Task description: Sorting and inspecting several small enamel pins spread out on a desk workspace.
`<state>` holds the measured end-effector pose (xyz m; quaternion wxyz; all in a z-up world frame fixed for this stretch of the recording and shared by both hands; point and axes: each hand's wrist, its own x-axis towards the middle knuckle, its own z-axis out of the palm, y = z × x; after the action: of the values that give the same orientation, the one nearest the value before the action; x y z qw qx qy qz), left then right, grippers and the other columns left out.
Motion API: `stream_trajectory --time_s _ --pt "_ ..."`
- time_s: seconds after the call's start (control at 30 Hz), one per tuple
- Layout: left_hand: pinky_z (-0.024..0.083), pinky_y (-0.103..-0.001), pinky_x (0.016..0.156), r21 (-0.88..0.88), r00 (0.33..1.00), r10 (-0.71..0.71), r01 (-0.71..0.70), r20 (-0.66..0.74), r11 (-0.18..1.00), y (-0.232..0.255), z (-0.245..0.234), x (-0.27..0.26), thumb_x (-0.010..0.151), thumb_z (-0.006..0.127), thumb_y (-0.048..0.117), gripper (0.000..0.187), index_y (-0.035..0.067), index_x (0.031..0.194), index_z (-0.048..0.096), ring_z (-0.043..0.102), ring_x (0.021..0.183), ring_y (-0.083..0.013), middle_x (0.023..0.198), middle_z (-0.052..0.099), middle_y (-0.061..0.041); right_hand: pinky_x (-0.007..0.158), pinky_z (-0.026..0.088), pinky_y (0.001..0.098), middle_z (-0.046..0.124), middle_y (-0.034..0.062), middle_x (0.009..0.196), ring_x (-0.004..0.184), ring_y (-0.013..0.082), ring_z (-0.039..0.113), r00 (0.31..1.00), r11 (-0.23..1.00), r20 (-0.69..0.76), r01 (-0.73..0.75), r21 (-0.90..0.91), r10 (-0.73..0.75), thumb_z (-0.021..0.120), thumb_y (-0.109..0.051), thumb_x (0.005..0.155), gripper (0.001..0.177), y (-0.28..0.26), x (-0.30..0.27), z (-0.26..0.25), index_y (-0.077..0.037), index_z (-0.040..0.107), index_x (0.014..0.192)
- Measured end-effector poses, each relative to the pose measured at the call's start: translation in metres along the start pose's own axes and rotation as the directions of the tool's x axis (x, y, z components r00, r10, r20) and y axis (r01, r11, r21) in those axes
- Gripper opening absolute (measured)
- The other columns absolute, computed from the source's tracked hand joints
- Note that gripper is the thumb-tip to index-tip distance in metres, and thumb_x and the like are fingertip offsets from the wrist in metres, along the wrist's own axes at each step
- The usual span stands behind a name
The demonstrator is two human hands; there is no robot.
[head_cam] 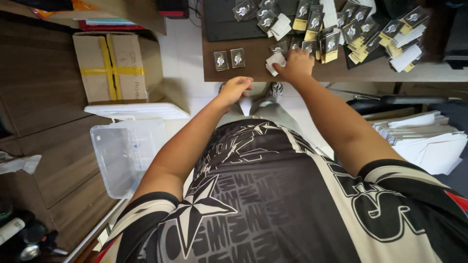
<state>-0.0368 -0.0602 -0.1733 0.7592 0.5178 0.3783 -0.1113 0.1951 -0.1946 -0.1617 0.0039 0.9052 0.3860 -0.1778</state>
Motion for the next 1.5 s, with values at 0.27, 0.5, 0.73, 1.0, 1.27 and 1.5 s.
stream_trajectory --time_s 0.27,0.5,0.73,1.0,1.27,1.5 --pt "0.051 -0.028 0.071 0.018 0.999 -0.023 0.023 -0.029 1.000 0.000 0.018 0.002 0.102 0.054 0.035 0.040 0.012 0.134 0.063 0.062 0.085 -0.0125 0.114 0.073 -0.001 0.092 0.045 0.0507 0.068 0.0131 0.116 0.115 0.0310 0.060 0.996 0.998 0.074 -0.050 -0.023 0.052 0.081 -0.068 0.074 0.070 0.006 0.022 0.019 -0.011 0.071 0.113" --pt "0.049 -0.027 0.067 0.002 0.999 -0.006 0.006 -0.046 1.000 -0.001 0.023 0.005 0.101 0.056 0.031 0.039 0.011 0.133 0.064 0.064 0.084 -0.0138 0.112 0.072 -0.003 0.088 0.046 0.0505 0.072 0.0088 0.108 0.107 0.0298 0.065 0.999 0.993 0.026 -0.036 0.110 0.033 0.089 -0.055 0.072 0.056 0.003 0.018 0.008 -0.013 0.070 0.104" --pt "0.047 -0.026 0.065 -0.024 0.998 -0.023 0.022 -0.060 0.999 0.008 0.028 0.002 0.102 0.056 0.034 0.039 0.012 0.134 0.063 0.062 0.084 -0.0120 0.113 0.072 -0.001 0.070 0.053 0.0422 0.073 0.0060 0.090 0.082 0.0242 0.069 0.991 0.904 0.060 -0.132 0.407 0.118 0.095 -0.038 0.065 0.047 0.020 0.031 0.031 -0.012 0.069 0.095" --pt "0.048 -0.031 0.075 -0.160 0.994 -0.100 0.105 0.036 0.982 0.020 0.030 0.008 0.102 0.046 0.051 0.052 0.016 0.136 0.063 0.061 0.087 -0.0128 0.118 0.072 0.000 0.063 0.050 0.0286 0.068 0.0030 0.085 0.071 0.0127 0.061 0.987 0.336 0.137 -0.101 0.937 -0.087 0.090 -0.017 0.081 0.025 0.015 0.024 -0.009 -0.011 0.066 0.086" --pt "0.057 -0.048 0.096 -0.607 0.948 0.243 -0.072 0.204 0.791 0.072 0.033 0.008 0.107 0.040 0.049 0.052 0.009 0.136 0.057 0.071 0.107 -0.0264 0.121 0.069 -0.014 0.083 0.049 0.0377 0.069 0.0045 0.095 0.094 0.0248 0.064 0.563 0.465 -0.532 0.825 0.321 -0.633 0.085 -0.003 0.074 0.026 -0.034 -0.036 -0.124 -0.013 0.069 0.092" --pt "0.059 -0.043 0.090 -0.606 0.938 0.341 -0.231 0.070 0.761 0.093 0.011 0.012 0.112 0.040 0.033 0.041 0.007 0.139 0.055 0.070 0.103 -0.0255 0.118 0.070 -0.012 0.092 0.044 0.0494 0.063 0.0049 0.109 0.109 0.0304 0.058 0.877 0.916 -0.405 0.355 0.187 -0.257 0.085 -0.027 0.086 0.035 -0.001 -0.006 -0.025 -0.018 0.070 0.117"
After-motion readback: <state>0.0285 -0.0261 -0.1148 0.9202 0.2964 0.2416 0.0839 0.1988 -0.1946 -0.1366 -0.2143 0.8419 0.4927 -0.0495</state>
